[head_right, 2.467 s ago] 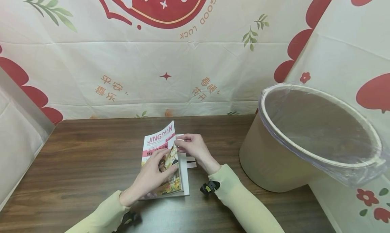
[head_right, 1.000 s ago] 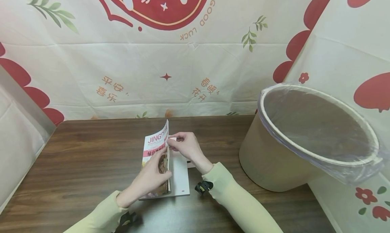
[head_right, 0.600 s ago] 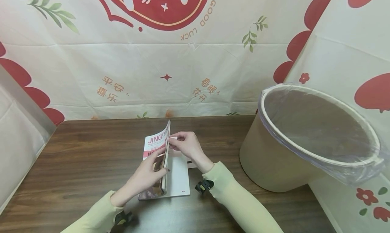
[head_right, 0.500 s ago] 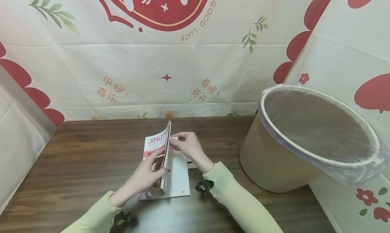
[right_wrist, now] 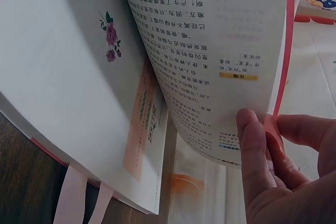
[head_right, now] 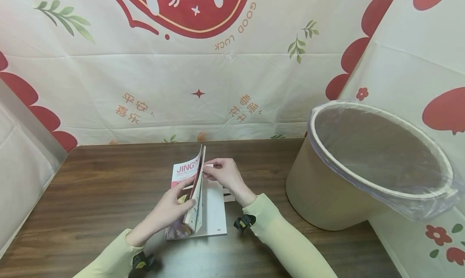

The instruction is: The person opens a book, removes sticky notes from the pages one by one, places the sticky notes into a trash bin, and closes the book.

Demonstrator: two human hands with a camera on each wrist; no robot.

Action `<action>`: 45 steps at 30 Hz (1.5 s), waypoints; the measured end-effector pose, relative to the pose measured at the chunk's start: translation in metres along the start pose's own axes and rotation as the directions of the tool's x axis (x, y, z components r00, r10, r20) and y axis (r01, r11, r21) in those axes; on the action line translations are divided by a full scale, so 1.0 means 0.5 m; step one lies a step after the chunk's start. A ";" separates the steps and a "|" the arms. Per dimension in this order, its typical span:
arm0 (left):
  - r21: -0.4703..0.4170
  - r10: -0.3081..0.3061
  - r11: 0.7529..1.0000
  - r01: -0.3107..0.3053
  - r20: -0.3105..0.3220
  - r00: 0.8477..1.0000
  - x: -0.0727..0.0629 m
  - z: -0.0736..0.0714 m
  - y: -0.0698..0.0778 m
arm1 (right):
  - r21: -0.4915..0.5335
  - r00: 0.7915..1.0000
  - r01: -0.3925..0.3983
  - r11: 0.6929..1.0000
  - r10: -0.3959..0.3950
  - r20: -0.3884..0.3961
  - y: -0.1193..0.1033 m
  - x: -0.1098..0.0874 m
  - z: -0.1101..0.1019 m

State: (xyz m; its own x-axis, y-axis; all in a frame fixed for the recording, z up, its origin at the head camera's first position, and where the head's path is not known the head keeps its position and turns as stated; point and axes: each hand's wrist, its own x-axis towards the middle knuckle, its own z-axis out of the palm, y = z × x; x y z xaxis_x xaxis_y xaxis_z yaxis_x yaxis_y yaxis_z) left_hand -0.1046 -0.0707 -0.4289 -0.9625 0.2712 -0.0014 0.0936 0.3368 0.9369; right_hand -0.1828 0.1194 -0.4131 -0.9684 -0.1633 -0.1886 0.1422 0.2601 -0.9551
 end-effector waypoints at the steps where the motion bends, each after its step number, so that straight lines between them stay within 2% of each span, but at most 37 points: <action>1: -0.005 -0.002 1.000 0.002 0.005 1.000 0.000 -0.001 0.001 | -0.003 1.000 0.001 1.000 -0.001 -0.001 0.001 0.000 0.000; 13: -0.031 -0.042 0.999 0.043 0.010 0.999 0.000 -0.022 -0.003 | -0.019 1.000 -0.024 1.000 0.023 -0.010 0.011 0.003 -0.007; 18: -0.039 -0.055 0.998 0.057 0.043 0.998 0.002 -0.040 -0.012 | -0.029 1.000 -0.025 0.999 0.025 -0.004 0.021 0.002 -0.016; 28: -0.085 -0.054 0.994 0.066 0.133 0.990 -0.012 -0.096 -0.032 | -0.032 0.999 -0.042 0.999 0.042 -0.021 0.043 0.000 -0.030; 37: -0.117 -0.126 0.984 0.136 0.096 0.987 -0.031 -0.136 -0.050 | -0.073 0.999 -0.026 0.997 0.022 -0.047 0.068 0.000 -0.036; 45: -0.118 -0.143 0.981 0.153 0.084 0.986 -0.039 -0.153 -0.054 | -0.103 0.997 -0.037 0.994 0.030 -0.067 0.069 -0.002 -0.037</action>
State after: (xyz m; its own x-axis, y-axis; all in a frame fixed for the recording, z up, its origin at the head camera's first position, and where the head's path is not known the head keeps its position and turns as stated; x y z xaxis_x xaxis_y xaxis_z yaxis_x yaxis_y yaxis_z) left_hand -0.1077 -0.1541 -0.4274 -0.9413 0.2946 -0.1649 -0.0851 0.2658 0.9603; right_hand -0.1810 0.1463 -0.4417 -0.9752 -0.0916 -0.2013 0.1557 0.3623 -0.9190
